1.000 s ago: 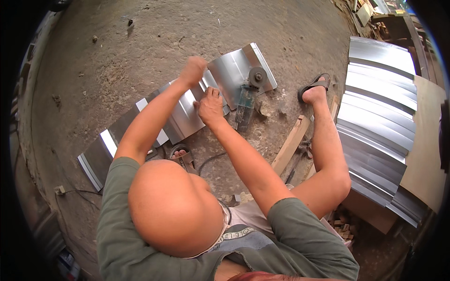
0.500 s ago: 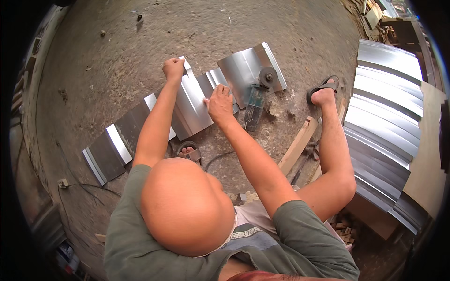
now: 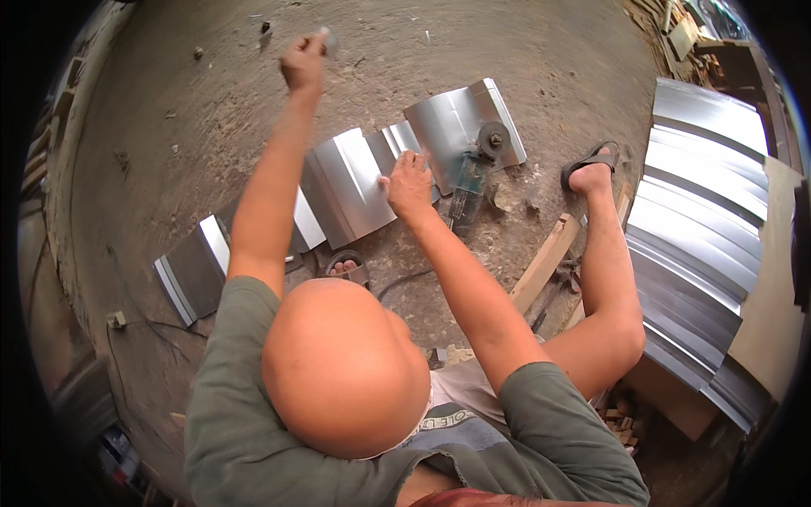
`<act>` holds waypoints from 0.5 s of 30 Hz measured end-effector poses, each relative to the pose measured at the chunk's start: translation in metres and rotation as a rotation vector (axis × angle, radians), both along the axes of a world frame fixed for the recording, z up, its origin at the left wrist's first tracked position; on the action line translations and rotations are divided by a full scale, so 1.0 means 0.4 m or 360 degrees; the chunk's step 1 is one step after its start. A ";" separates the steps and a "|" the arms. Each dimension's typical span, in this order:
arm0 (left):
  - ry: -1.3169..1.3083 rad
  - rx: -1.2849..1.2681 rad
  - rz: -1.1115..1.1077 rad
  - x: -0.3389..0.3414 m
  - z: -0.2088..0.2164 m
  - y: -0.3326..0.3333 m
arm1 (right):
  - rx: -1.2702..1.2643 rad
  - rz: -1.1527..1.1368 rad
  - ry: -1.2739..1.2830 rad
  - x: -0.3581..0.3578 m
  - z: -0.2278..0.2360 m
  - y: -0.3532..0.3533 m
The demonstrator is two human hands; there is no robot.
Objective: The person uses an angle grinder to cut through corrugated metal sheets after measuring them with a tape measure while sitting on the floor.
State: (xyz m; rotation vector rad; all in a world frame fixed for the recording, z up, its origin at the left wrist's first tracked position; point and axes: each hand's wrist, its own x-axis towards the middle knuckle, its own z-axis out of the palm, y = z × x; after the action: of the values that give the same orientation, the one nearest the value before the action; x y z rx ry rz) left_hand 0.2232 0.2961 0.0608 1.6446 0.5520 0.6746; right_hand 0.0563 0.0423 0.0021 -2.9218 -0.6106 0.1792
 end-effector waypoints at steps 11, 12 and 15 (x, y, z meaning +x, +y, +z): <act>0.0478 0.0493 -0.0069 -0.546 0.192 0.269 | 0.0057 -0.0145 0.0158 0.012 0.046 -0.015; 0.0473 0.0166 -0.0110 -0.633 0.161 0.218 | 0.0089 -0.0173 0.0131 0.013 0.041 -0.025; 0.0825 -0.0236 -0.0259 -0.918 0.082 0.051 | 0.0263 -0.0093 0.0036 -0.011 0.114 -0.056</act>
State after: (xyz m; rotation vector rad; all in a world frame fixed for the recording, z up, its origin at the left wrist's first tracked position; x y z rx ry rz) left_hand -0.1441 0.3167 0.0935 1.7014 0.8052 0.0757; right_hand 0.0521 0.0201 0.0475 -2.7703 -0.5101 0.1475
